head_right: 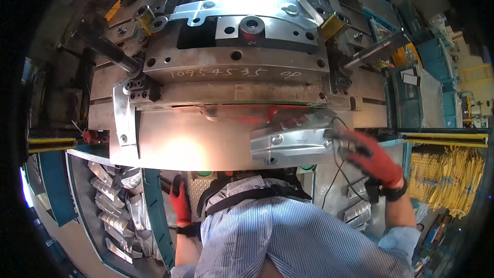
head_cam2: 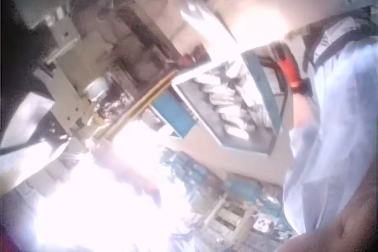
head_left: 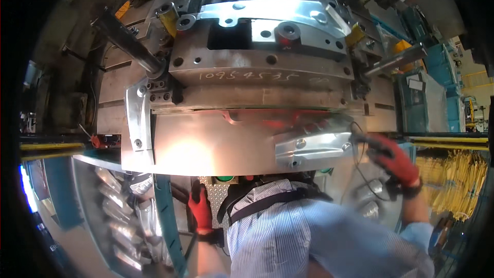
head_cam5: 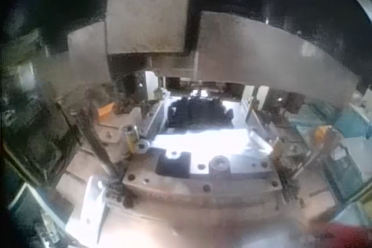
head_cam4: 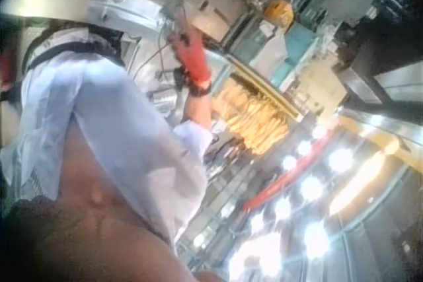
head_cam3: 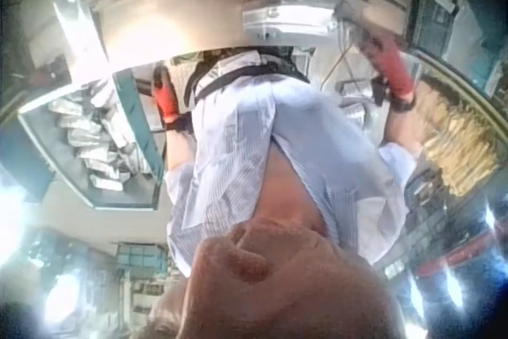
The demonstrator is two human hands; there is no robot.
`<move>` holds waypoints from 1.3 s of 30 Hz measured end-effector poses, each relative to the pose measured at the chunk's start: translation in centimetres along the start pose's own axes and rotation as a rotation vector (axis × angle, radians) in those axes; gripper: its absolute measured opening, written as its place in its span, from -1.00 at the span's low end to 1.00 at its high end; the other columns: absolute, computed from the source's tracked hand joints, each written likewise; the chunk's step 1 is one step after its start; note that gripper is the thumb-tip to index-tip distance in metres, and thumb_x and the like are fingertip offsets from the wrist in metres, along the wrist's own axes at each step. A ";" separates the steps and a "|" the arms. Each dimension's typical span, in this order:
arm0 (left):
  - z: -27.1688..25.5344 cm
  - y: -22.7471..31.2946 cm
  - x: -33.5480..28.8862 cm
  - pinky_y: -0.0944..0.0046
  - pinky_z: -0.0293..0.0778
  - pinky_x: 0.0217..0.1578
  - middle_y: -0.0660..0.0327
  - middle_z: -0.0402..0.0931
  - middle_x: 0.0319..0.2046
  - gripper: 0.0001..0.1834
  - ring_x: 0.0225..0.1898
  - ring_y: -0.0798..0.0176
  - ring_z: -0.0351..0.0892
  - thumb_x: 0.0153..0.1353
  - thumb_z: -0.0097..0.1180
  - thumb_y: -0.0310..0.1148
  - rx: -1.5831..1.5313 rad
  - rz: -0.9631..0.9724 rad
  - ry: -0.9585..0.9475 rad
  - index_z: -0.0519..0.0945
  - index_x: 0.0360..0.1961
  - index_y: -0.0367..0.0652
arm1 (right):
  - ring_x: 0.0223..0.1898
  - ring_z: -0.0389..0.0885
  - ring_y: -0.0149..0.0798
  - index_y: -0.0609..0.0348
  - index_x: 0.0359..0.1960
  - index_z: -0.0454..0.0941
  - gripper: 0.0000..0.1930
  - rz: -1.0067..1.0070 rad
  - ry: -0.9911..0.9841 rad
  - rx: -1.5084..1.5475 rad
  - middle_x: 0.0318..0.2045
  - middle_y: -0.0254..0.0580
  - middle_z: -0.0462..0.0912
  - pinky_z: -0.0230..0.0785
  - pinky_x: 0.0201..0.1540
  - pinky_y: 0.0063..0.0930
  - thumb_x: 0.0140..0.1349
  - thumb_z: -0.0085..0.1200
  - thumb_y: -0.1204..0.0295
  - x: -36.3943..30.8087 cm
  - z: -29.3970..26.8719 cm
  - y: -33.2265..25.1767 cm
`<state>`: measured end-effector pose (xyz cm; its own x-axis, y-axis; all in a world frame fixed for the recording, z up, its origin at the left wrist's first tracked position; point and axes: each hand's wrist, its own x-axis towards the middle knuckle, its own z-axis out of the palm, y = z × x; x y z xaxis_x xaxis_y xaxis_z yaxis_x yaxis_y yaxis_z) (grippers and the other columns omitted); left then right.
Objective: The recorder is fabricating metal pieces using a machine.
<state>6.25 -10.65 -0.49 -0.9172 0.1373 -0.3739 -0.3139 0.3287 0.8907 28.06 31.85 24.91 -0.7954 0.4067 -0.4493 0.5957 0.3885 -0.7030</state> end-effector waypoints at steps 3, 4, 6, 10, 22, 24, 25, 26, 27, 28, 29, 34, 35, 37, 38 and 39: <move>0.7 -1.3 1.9 0.25 0.36 0.00 0.11 0.55 -0.11 -0.55 -0.11 0.21 0.50 0.20 0.16 -0.44 0.040 -0.029 -0.277 0.44 0.12 -0.32 | 0.19 0.45 -0.25 0.13 0.24 0.39 -0.52 0.211 -0.205 0.276 0.16 -0.13 0.52 0.30 0.21 -0.35 0.29 0.08 0.32 -3.3 4.8 4.9; 0.1 -5.2 3.3 0.24 0.36 -0.01 0.11 0.54 -0.09 -0.51 -0.11 0.21 0.49 0.18 0.19 -0.46 0.038 0.039 -0.337 0.42 0.14 -0.30 | 0.16 0.48 -0.25 0.13 0.24 0.39 -0.52 0.223 -0.251 0.239 0.14 -0.16 0.54 0.34 0.16 -0.37 0.31 0.06 0.28 -3.9 6.5 7.3; 1.5 -6.0 4.5 0.23 0.38 0.02 0.10 0.50 -0.01 -0.39 -0.01 0.22 0.48 0.09 0.27 -0.55 -0.003 0.082 -0.431 0.35 0.18 -0.27 | 0.07 0.52 -0.26 0.12 0.23 0.41 -0.53 0.334 -0.263 0.306 0.10 -0.20 0.57 0.40 0.06 -0.39 0.35 0.00 0.20 -5.7 10.2 13.5; 3.2 -6.3 6.6 0.21 0.38 0.12 0.07 0.42 0.11 -0.41 0.12 0.19 0.43 0.10 0.12 -0.64 -0.127 0.055 -0.599 0.31 0.20 -0.28 | -0.05 0.50 -0.36 0.14 0.23 0.41 -0.49 0.329 -0.112 0.420 0.07 -0.18 0.56 0.39 -0.05 -0.49 0.36 0.00 0.11 -6.1 16.2 23.1; 3.9 -3.7 6.9 0.13 0.38 0.05 0.01 0.51 -0.02 -0.62 0.00 0.04 0.47 0.16 -0.04 -0.55 0.696 0.440 -0.587 0.48 0.04 -0.37 | 0.18 0.38 -0.22 0.23 0.30 0.15 -0.25 0.193 0.496 0.771 0.15 -0.07 0.45 0.32 0.17 -0.27 0.16 0.27 0.26 2.4 21.6 26.5; 4.1 -3.2 6.7 0.11 0.37 0.05 -0.02 0.52 -0.04 -0.64 0.00 0.01 0.48 0.18 -0.05 -0.52 0.721 0.456 -0.595 0.50 0.01 -0.39 | 0.19 0.41 -0.18 0.22 0.27 0.22 -0.29 0.190 0.533 0.639 0.15 -0.04 0.46 0.30 0.22 -0.25 0.12 0.30 0.32 3.0 22.0 27.8; 4.4 -2.6 6.6 0.08 0.35 0.09 -0.03 0.52 -0.02 -0.63 0.03 -0.03 0.46 0.16 -0.03 -0.51 0.745 0.467 -0.601 0.51 0.01 -0.40 | 0.19 0.42 -0.15 0.22 0.25 0.25 -0.30 0.189 0.549 0.574 0.15 -0.02 0.46 0.29 0.24 -0.24 0.09 0.31 0.35 3.4 22.3 28.6; 4.5 -2.0 6.4 0.05 0.33 0.12 -0.05 0.52 0.00 -0.62 0.06 -0.07 0.45 0.14 -0.01 -0.49 0.769 0.476 -0.599 0.51 0.00 -0.41 | 0.19 0.43 -0.14 0.22 0.24 0.27 -0.32 0.191 0.566 0.592 0.15 -0.01 0.46 0.29 0.24 -0.24 0.09 0.30 0.35 3.5 22.5 28.2; 4.6 -1.4 6.2 0.02 0.31 0.15 -0.07 0.52 0.01 -0.61 0.09 -0.10 0.44 0.13 0.01 -0.48 0.794 0.484 -0.600 0.51 0.00 -0.42 | 0.19 0.43 -0.12 0.22 0.23 0.28 -0.33 0.184 0.580 0.518 0.14 0.01 0.47 0.29 0.24 -0.23 0.09 0.30 0.35 3.7 22.4 28.0; 5.2 -0.5 5.7 0.04 0.31 0.15 -0.05 0.52 0.01 -0.61 0.07 -0.07 0.45 0.13 0.06 -0.46 0.694 0.409 -0.608 0.51 -0.01 -0.41 | 0.19 0.43 -0.09 0.23 0.22 0.30 -0.34 0.181 0.602 0.444 0.14 0.03 0.47 0.29 0.24 -0.23 0.10 0.30 0.34 3.7 22.4 28.1; 5.3 0.0 5.4 0.06 0.31 0.14 -0.04 0.52 0.02 -0.62 0.06 -0.04 0.45 0.13 0.12 -0.45 0.590 0.334 -0.609 0.52 -0.02 -0.40 | 0.20 0.43 -0.09 0.23 0.23 0.29 -0.33 0.199 0.590 0.458 0.14 0.03 0.47 0.29 0.24 -0.23 0.10 0.29 0.33 3.9 22.3 27.8; 4.5 -5.0 8.4 0.12 0.36 0.09 -0.01 0.54 -0.04 -0.63 -0.01 0.06 0.49 0.12 0.09 -0.55 0.358 0.238 -0.611 0.51 0.00 -0.41 | 0.23 0.40 0.00 0.24 0.25 0.25 -0.27 0.300 0.600 0.464 0.16 0.12 0.46 0.25 0.27 -0.19 0.08 0.29 0.25 3.5 23.5 29.7; 3.6 -6.3 9.2 0.12 0.35 0.09 -0.01 0.53 -0.03 -0.61 0.00 0.07 0.48 0.11 0.07 -0.59 0.247 0.174 -0.609 0.50 0.02 -0.42 | 0.23 0.40 0.02 0.24 0.25 0.25 -0.27 0.306 0.592 0.451 0.16 0.13 0.46 0.25 0.27 -0.18 0.07 0.29 0.23 4.2 23.8 29.9; 3.3 -7.1 8.7 0.18 0.33 0.12 0.01 0.48 0.04 -0.50 0.06 0.09 0.45 0.03 -0.06 -0.72 0.093 -0.006 -0.557 0.43 0.09 -0.46 | 0.24 0.39 0.06 0.24 0.25 0.25 -0.25 0.334 0.613 0.427 0.16 0.15 0.45 0.24 0.28 -0.16 0.06 0.29 0.20 4.5 24.5 31.2; 3.5 -6.7 8.9 0.19 0.33 0.13 0.01 0.48 0.05 -0.50 0.07 0.11 0.45 0.04 -0.04 -0.71 0.139 0.069 -0.597 0.42 0.10 -0.44 | 0.24 0.38 0.07 0.24 0.25 0.24 -0.24 0.338 0.624 0.414 0.16 0.16 0.45 0.24 0.28 -0.16 0.05 0.29 0.19 4.7 24.7 31.5; 3.8 -6.3 9.2 0.21 0.33 0.13 0.02 0.47 0.06 -0.50 0.07 0.12 0.44 0.06 -0.03 -0.70 0.184 0.143 -0.637 0.42 0.11 -0.43 | 0.22 0.41 0.08 0.24 0.24 0.26 -0.25 0.324 0.647 0.390 0.14 0.16 0.47 0.27 0.26 -0.15 0.04 0.29 0.19 4.8 25.0 31.8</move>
<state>0.68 -7.86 -10.52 -0.6050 0.6966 -0.3855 -0.1019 0.4125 0.9052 40.44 25.51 -13.35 -0.2983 0.8920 -0.3398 0.6086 -0.0965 -0.7876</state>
